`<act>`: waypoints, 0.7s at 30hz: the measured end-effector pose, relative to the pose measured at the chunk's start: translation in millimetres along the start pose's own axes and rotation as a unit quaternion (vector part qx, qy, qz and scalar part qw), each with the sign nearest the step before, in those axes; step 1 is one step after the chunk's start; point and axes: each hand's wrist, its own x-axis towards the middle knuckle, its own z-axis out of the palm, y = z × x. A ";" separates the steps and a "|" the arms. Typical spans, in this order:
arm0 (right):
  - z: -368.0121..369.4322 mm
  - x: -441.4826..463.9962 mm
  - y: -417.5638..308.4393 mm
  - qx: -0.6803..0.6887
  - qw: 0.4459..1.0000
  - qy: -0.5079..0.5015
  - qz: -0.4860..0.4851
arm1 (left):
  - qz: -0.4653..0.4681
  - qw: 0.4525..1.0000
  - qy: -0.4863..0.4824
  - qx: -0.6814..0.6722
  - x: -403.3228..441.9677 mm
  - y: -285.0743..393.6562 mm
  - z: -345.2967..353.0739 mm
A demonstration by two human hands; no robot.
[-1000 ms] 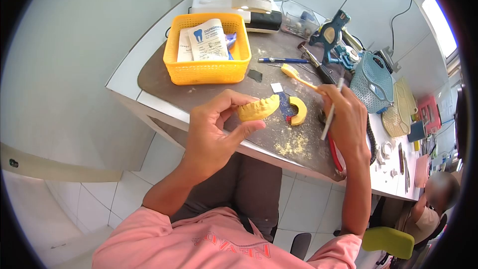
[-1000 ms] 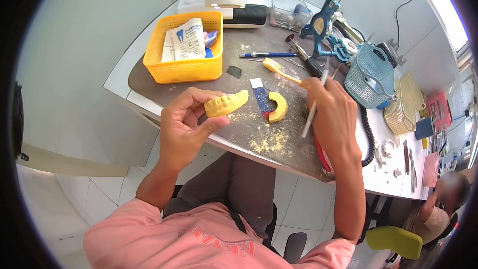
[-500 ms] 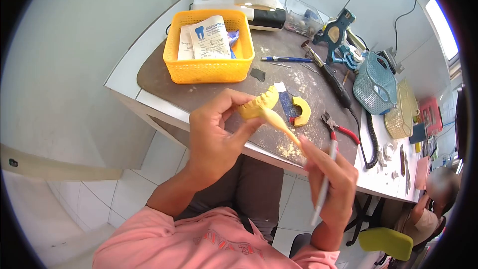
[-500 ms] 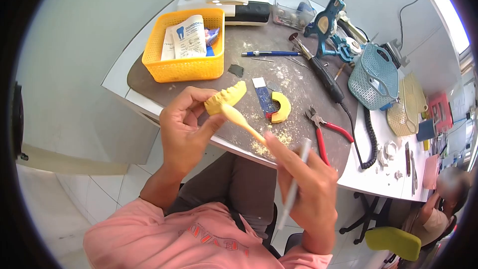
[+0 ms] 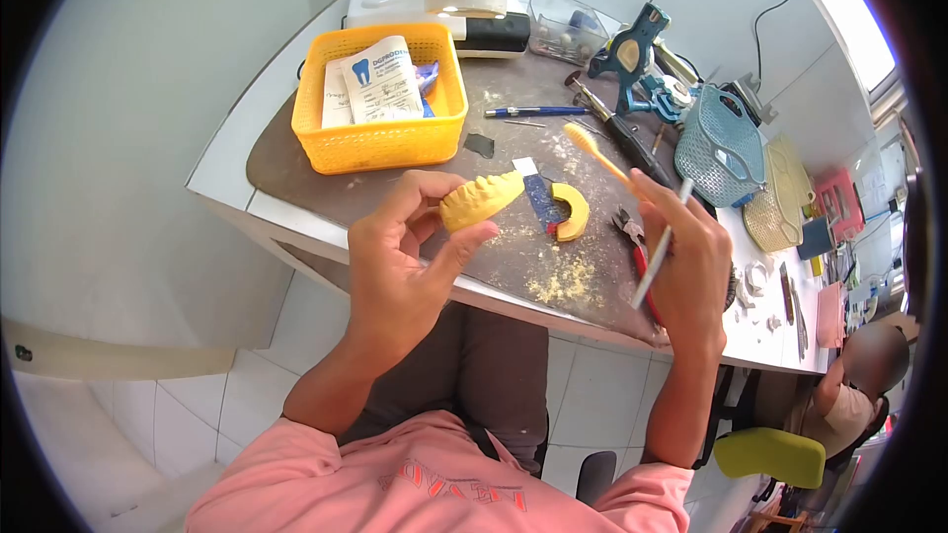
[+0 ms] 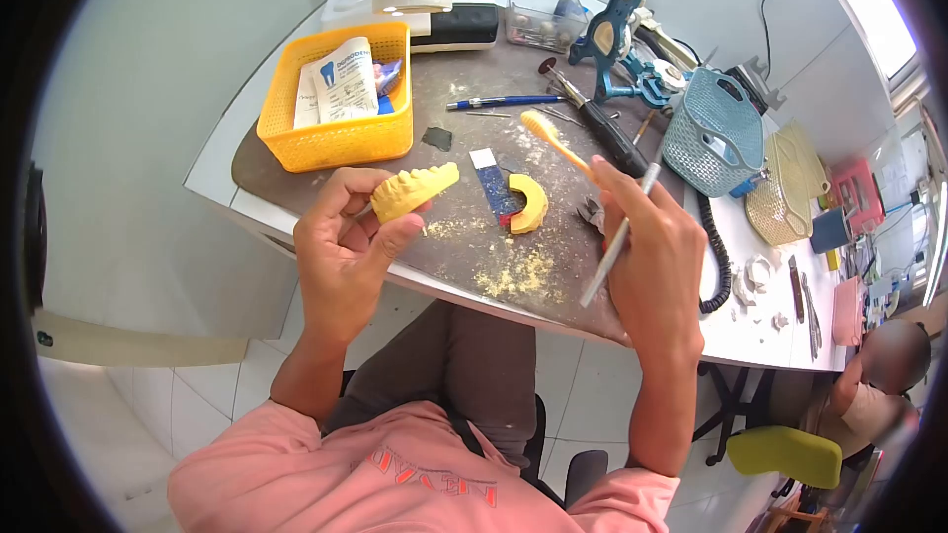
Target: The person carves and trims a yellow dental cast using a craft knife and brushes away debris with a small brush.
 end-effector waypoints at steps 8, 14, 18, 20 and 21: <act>7.0 0.1 16.4 -0.040 0.992 0.101 -0.063 | -0.004 1.000 -0.027 -0.013 -0.2 -1.7 -4.9; 7.3 -50.3 -11.2 0.185 0.974 0.126 -0.045 | 0.059 0.997 0.046 -0.037 -2.3 -2.9 -1.7; 30.4 -64.9 -53.6 0.309 0.939 0.089 -0.123 | 0.094 0.989 0.109 -0.030 -16.6 7.5 -19.8; 44.0 -59.7 -76.2 0.325 0.934 0.079 -0.126 | 0.118 0.982 0.145 -0.026 -19.6 9.0 -33.8; 49.7 -56.2 -85.6 0.331 0.932 0.072 -0.128 | 0.142 0.974 0.176 -0.031 -21.5 10.2 -41.9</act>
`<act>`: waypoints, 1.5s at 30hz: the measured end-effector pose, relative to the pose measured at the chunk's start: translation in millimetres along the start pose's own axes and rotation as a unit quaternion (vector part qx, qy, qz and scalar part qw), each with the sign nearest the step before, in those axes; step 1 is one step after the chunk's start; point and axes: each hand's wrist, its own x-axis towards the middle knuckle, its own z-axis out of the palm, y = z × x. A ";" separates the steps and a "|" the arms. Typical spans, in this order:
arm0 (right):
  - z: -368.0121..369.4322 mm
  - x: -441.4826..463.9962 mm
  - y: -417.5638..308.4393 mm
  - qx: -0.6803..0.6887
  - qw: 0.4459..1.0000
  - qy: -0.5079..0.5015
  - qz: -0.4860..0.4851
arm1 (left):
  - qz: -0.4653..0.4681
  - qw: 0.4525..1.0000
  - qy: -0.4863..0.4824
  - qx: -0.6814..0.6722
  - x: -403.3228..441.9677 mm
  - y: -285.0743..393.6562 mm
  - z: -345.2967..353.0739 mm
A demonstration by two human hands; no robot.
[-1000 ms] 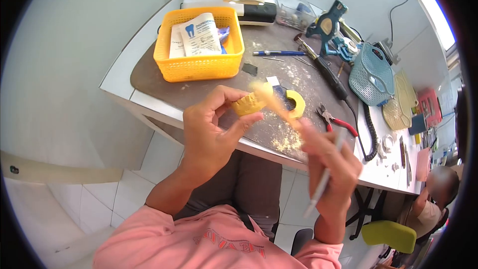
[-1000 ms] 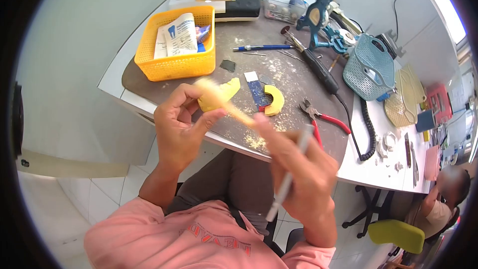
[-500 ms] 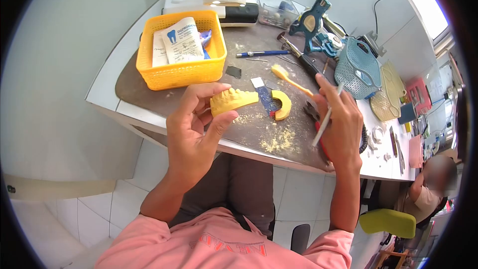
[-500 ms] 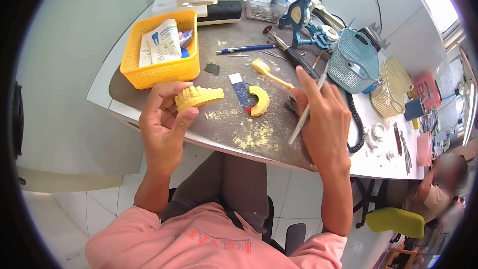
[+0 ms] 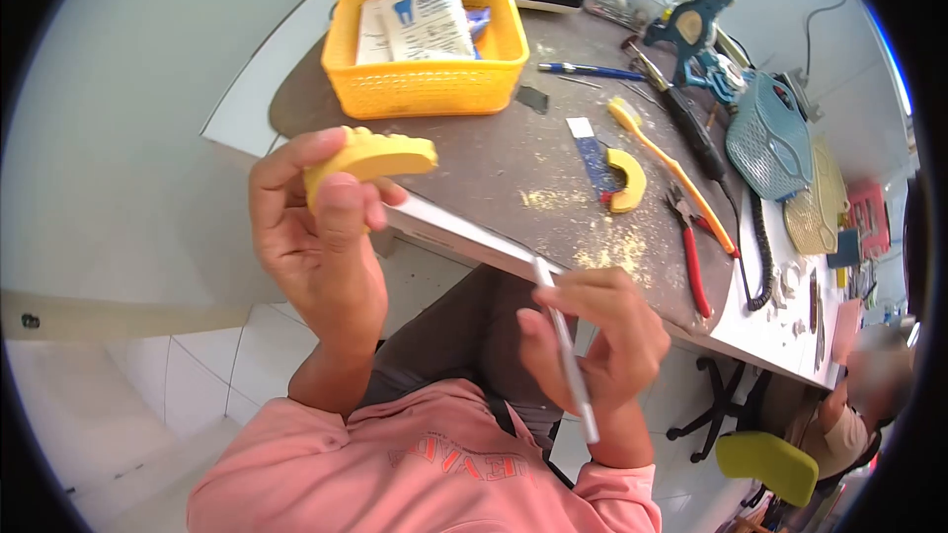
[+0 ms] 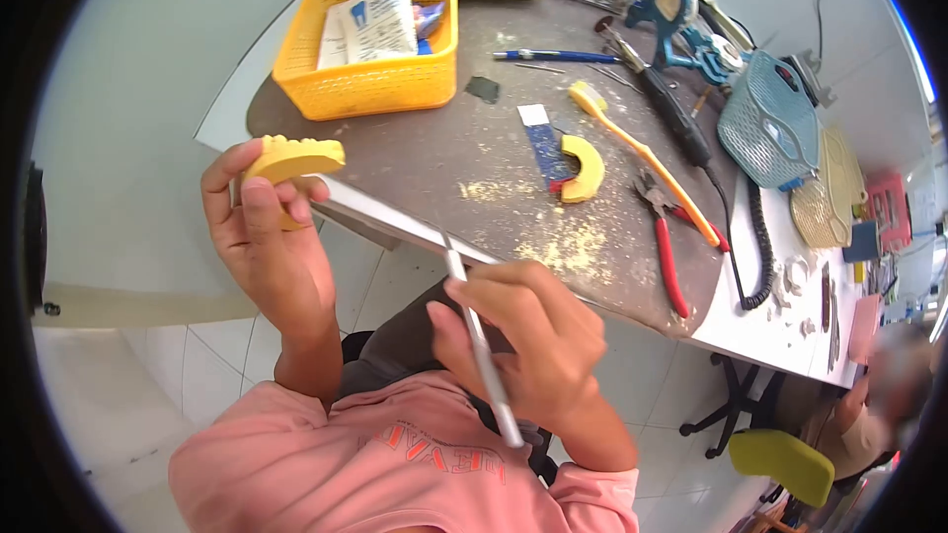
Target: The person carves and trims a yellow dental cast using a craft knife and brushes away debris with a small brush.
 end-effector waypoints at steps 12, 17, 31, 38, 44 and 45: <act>50.4 20.6 10.4 -0.108 0.989 -0.075 -0.065 | -0.054 0.995 0.061 0.055 11.6 6.7 -26.9; 43.3 21.5 1.9 -0.119 0.985 -0.107 -0.059 | -0.102 0.993 0.007 -0.060 14.2 -1.9 -24.0; 49.8 4.6 -2.4 0.002 0.995 0.034 0.094 | -0.118 0.991 -0.038 -0.053 26.2 1.4 -12.3; 63.1 0.7 1.5 -0.050 0.993 0.065 0.083 | -0.135 0.989 -0.052 -0.011 25.0 0.3 -10.9; 61.2 -2.5 -0.4 -0.065 0.993 0.062 0.080 | -0.119 0.992 -0.046 -0.022 22.8 -4.5 -10.9; 61.0 -4.5 0.9 -0.061 0.993 0.065 0.080 | -0.120 0.991 -0.047 -0.022 22.6 -4.6 -11.6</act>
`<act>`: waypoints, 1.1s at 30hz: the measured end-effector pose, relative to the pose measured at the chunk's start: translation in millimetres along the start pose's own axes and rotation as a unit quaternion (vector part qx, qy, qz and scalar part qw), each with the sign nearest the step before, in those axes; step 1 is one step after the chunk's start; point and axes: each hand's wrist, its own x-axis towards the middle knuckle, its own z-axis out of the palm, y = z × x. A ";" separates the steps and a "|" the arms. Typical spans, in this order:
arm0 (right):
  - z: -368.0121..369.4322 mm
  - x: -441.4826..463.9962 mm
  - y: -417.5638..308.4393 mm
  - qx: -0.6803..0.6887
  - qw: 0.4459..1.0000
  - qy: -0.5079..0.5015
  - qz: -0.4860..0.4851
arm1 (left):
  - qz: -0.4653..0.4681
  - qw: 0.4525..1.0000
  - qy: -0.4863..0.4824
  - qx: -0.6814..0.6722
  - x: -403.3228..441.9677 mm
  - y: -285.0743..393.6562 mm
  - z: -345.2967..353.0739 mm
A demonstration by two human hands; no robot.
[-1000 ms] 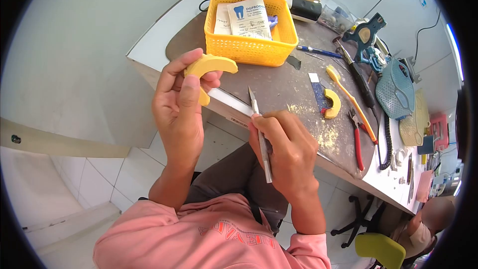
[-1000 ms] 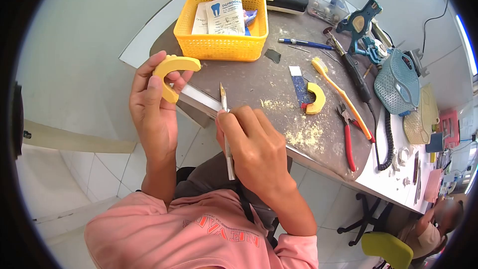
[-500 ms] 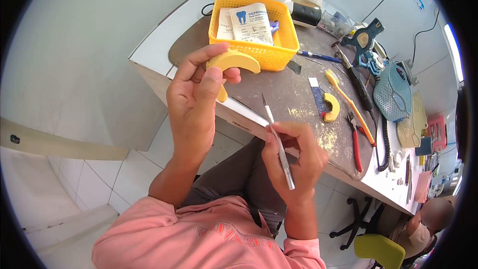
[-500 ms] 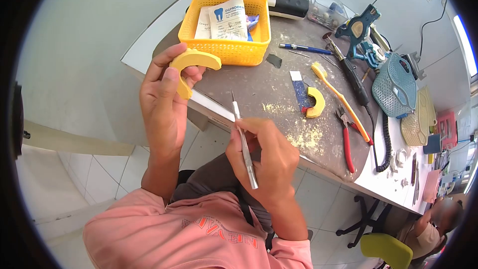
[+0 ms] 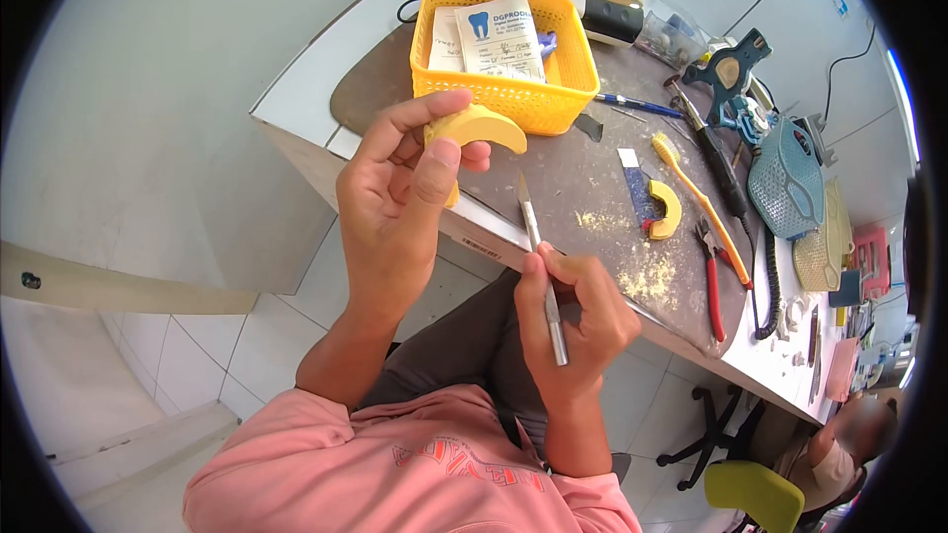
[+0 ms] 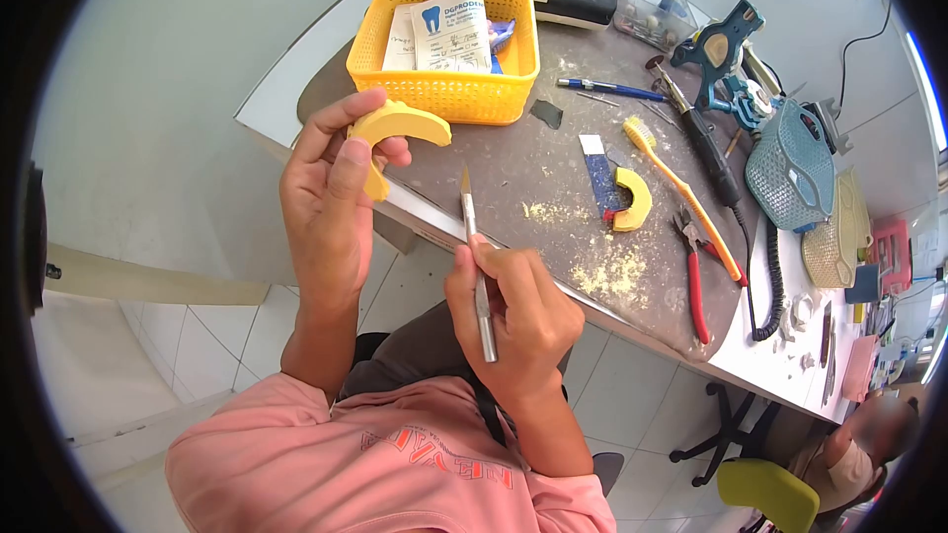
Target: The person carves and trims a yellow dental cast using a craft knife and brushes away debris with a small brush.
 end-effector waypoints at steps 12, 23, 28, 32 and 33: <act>-24.8 -17.0 -13.0 0.117 0.984 0.024 0.129 | -0.006 0.998 -0.065 0.021 -2.2 1.4 -5.4; -39.9 -3.8 2.6 0.168 0.982 0.077 0.038 | 0.024 0.986 -0.129 0.100 -11.8 -3.0 -1.7; -48.3 40.9 18.2 0.043 0.996 0.042 -0.062 | 0.001 0.977 -0.206 0.052 -15.9 -0.5 13.9; -51.0 51.5 22.8 0.035 0.996 -0.048 -0.060 | -0.010 0.972 -0.231 0.040 -14.1 -1.0 21.0; -50.5 51.8 24.1 0.045 0.996 -0.052 -0.062 | -0.014 0.972 -0.233 0.031 -13.8 -1.4 21.9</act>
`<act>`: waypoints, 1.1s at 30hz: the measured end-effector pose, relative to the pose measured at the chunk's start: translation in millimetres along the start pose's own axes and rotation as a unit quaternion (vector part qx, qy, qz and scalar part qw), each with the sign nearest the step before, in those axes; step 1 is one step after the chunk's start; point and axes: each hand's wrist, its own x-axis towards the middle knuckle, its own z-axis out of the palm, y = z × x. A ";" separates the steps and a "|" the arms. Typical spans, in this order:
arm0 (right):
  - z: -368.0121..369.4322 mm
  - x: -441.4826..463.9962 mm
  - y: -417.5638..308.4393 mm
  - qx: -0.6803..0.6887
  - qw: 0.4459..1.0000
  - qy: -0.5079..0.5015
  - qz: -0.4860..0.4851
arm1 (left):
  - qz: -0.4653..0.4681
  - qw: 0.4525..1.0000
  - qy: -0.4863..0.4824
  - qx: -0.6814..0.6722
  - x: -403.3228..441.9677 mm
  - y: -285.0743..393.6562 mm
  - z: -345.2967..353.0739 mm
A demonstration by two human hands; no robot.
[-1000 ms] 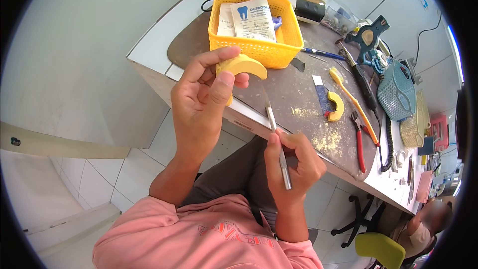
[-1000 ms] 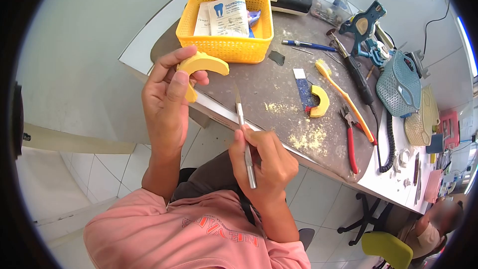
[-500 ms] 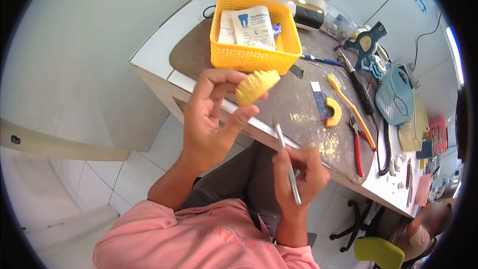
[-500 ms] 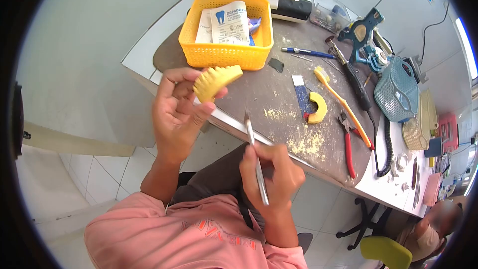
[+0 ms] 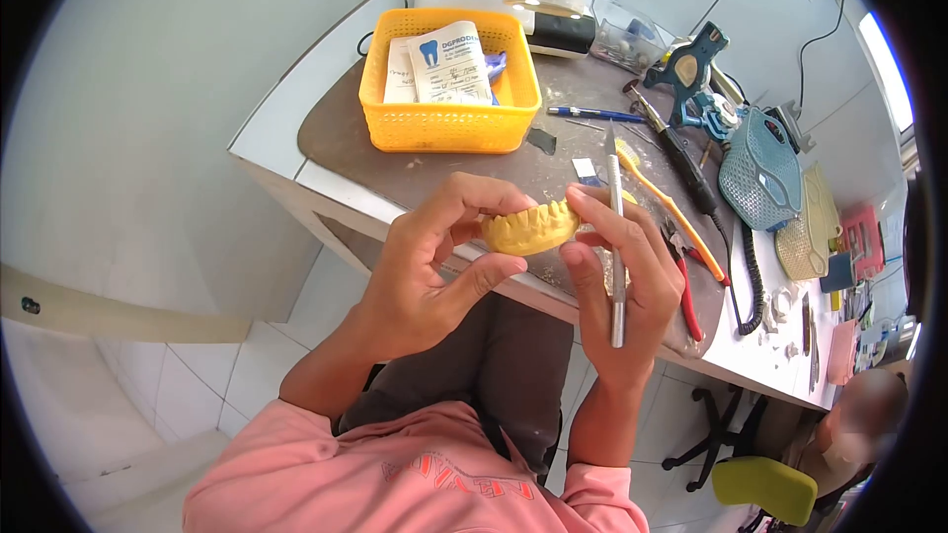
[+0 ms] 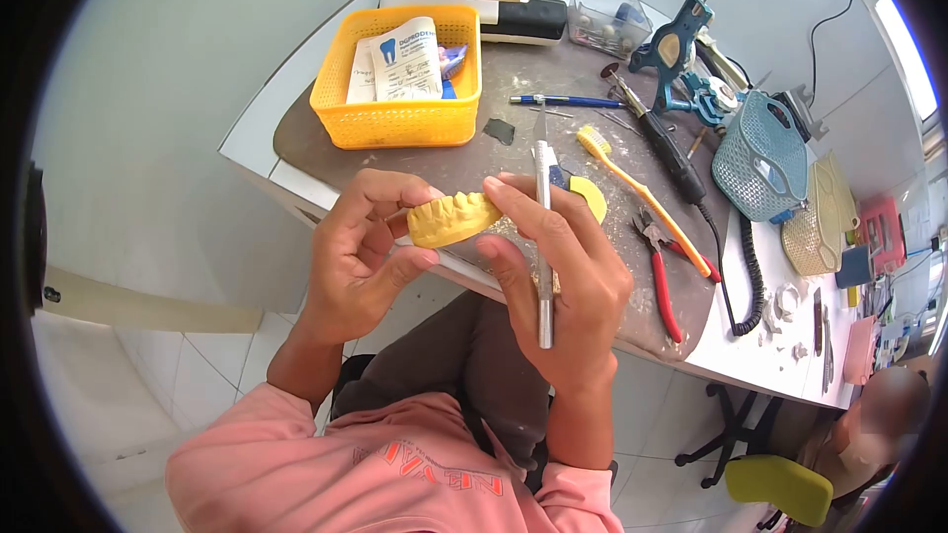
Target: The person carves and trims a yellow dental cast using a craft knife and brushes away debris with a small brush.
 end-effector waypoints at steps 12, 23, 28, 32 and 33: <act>-0.8 -7.1 5.8 0.028 0.999 0.029 0.034 | -0.006 0.999 -0.025 -0.044 6.1 -9.1 4.4; -1.0 -9.6 9.8 0.026 0.999 0.026 0.038 | -0.008 0.999 -0.017 -0.030 5.6 -7.4 6.0; 0.7 -8.4 8.4 0.025 0.999 0.026 0.037 | -0.006 1.000 -0.011 -0.017 4.9 -6.5 5.5; -1.9 -9.1 8.2 0.012 0.998 0.028 0.048 | -0.012 1.000 -0.004 -0.017 4.3 -6.1 5.3; -2.2 -10.3 10.2 0.005 0.998 0.041 0.040 | -0.012 1.000 0.002 -0.012 4.3 -6.5 5.7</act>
